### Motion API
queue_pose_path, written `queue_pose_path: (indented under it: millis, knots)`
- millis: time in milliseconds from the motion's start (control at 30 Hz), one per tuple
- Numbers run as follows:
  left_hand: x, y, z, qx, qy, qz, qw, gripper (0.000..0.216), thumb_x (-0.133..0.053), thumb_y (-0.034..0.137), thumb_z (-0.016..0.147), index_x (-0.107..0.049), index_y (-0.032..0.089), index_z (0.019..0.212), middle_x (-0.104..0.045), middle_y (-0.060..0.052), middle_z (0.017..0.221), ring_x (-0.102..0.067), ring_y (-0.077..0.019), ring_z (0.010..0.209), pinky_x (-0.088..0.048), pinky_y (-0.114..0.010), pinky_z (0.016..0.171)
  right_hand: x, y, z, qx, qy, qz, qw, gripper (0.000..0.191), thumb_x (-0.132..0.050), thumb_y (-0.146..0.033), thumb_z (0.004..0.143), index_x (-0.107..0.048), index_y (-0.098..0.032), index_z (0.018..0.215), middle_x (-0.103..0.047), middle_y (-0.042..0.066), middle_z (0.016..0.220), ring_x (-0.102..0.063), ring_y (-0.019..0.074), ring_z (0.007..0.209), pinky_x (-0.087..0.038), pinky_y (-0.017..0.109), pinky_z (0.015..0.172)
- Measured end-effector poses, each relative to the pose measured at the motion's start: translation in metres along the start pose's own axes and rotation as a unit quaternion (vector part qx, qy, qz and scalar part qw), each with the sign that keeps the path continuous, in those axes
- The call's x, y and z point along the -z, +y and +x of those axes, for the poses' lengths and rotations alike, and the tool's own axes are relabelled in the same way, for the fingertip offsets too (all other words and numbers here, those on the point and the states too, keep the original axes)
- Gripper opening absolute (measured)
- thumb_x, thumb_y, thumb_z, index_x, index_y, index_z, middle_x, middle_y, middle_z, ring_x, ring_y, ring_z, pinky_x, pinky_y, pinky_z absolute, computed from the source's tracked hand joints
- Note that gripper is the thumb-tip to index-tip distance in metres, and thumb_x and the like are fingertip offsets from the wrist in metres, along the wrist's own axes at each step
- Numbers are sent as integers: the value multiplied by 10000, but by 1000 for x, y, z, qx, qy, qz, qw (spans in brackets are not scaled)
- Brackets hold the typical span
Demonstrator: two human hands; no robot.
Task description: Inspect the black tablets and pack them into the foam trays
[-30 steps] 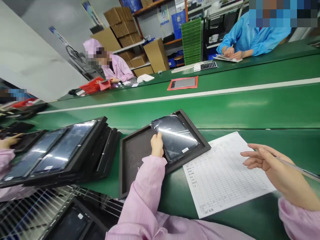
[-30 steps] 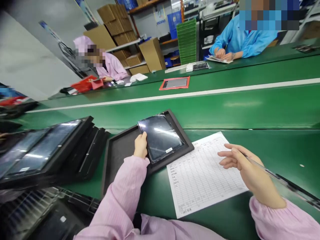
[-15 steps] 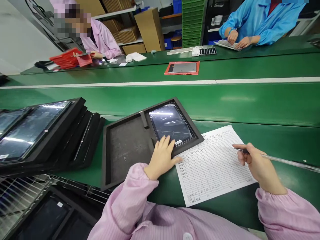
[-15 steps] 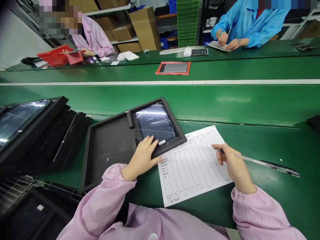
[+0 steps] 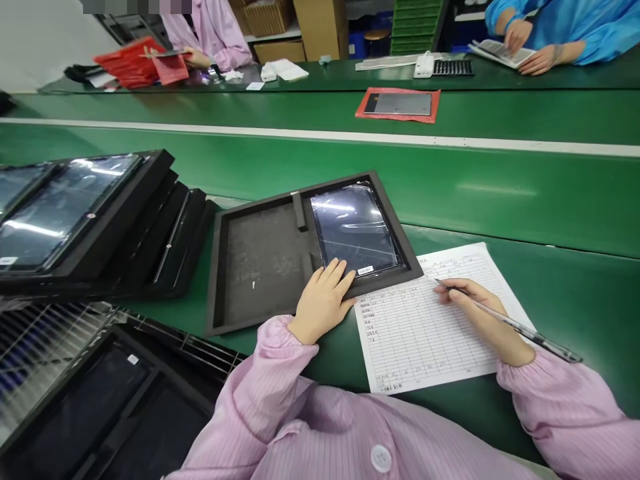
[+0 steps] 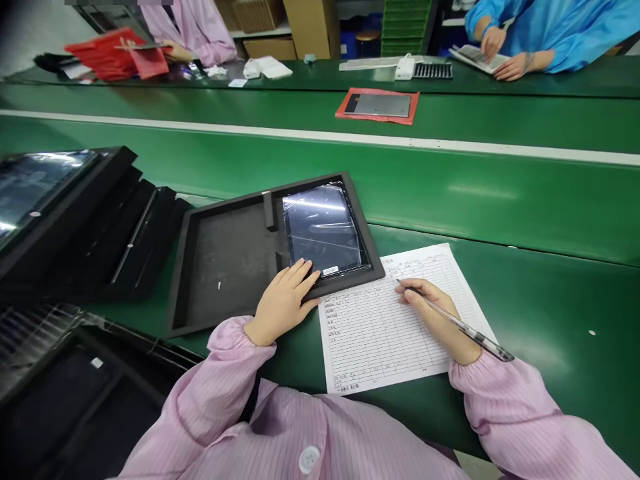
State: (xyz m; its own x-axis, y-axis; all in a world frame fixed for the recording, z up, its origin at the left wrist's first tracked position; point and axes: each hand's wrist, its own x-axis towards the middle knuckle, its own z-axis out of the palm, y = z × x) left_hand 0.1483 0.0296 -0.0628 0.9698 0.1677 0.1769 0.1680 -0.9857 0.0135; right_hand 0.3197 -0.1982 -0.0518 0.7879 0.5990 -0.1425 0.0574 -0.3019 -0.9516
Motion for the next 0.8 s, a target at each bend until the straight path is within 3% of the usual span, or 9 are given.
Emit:
queue_pose_path:
  millis: [100,200,367,433,533,667,800]
  knots:
    - [-4,0,-4,17,47,-25,998,404,-627,365,790,-642,122,1112,-588,-152,1231,-533,-289,1161,-441,-421,970,-4,13,-5,-3,21,2,1000,194,-638,-389,717,-630,-227,824,-682,48,776,-623,198,666,-520,344,673]
    - [-6,2,-6,38,54,-29,997,373,-581,362,825,-632,139,1120,-609,-131,1206,-538,-294,1149,-398,-495,991,-4,14,-5,-2,48,10,999,188,-646,-375,676,-604,-231,788,-661,34,695,-590,184,588,-512,324,605]
    - [2,8,-4,81,-11,-52,995,492,-572,445,818,-565,148,1211,-561,-125,1274,-469,-310,1217,-289,-581,1043,3,-3,4,-56,3,-33,998,245,-683,-402,616,-646,-221,778,-659,53,762,-572,193,632,-490,321,609]
    - [6,9,-2,85,-49,-61,993,605,-599,503,779,-521,146,1262,-518,-133,1320,-429,-324,1248,-267,-598,1049,4,-11,8,-51,-30,-34,998,277,-682,-449,630,-659,-224,788,-630,42,703,-547,189,610,-469,307,573]
    - [10,10,1,86,-81,-62,991,707,-633,528,742,-465,153,1317,-476,-141,1357,-393,-338,1267,-244,-615,1051,2,-20,12,-23,-58,-61,996,267,-644,-483,688,-616,-224,629,-528,15,547,-482,166,541,-414,276,503]
    - [11,10,2,87,-83,-61,991,730,-649,525,727,-450,166,1331,-468,-139,1363,-386,-340,1268,-232,-618,1052,-9,-24,13,-18,-39,-84,996,248,-640,-438,700,-577,-223,593,-499,-5,501,-415,131,458,-355,251,439]
    - [10,9,1,87,-79,-59,991,724,-663,512,717,-463,169,1323,-482,-153,1346,-400,-355,1253,-226,-626,1047,-22,-17,15,12,-14,-73,997,281,-664,-447,673,-536,-224,561,-559,13,546,-477,148,493,-403,272,480]
